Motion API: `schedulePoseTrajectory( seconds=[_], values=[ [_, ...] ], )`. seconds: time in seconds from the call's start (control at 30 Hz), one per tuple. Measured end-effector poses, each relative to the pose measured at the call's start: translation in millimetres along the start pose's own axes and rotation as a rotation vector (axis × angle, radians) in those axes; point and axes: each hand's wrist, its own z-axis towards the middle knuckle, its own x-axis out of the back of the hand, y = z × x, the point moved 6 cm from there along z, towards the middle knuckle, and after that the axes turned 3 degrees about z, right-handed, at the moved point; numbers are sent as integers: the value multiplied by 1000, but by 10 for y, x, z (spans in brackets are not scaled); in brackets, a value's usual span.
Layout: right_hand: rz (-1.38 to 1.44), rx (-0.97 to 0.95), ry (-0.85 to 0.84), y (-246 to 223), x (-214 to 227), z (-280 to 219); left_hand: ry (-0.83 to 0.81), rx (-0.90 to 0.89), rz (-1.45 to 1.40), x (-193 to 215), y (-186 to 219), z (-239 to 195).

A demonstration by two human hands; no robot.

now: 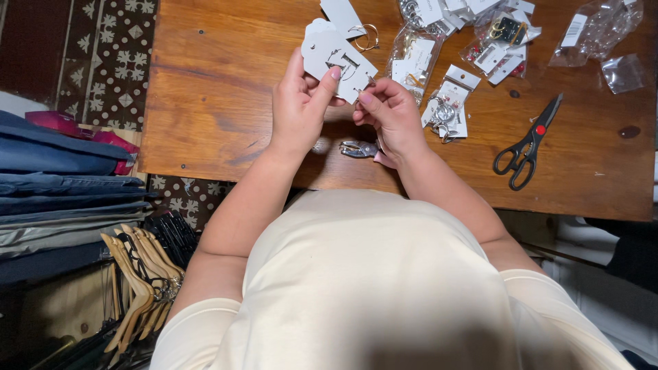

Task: The person uses a pink hole punch to create holes in white paper tags and then attaches metal rings to the tags. The person handles jewelry items in plastic packaging and connects them to the tags using the rings.

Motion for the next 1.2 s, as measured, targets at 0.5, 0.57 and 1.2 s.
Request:
schedulePoseTrajectory(
  seconds=[0.5,0.57,1.2],
  values=[
    [21,14,-26,-14,-89,-49,-35,-48,31,-54,180,-37],
    [22,8,-27,-8,-83,-52,-41,-45,27,-57,167,-39],
    [5,-132,-207,0,111,51,-55,-78,200,-25,249,122]
  ],
)
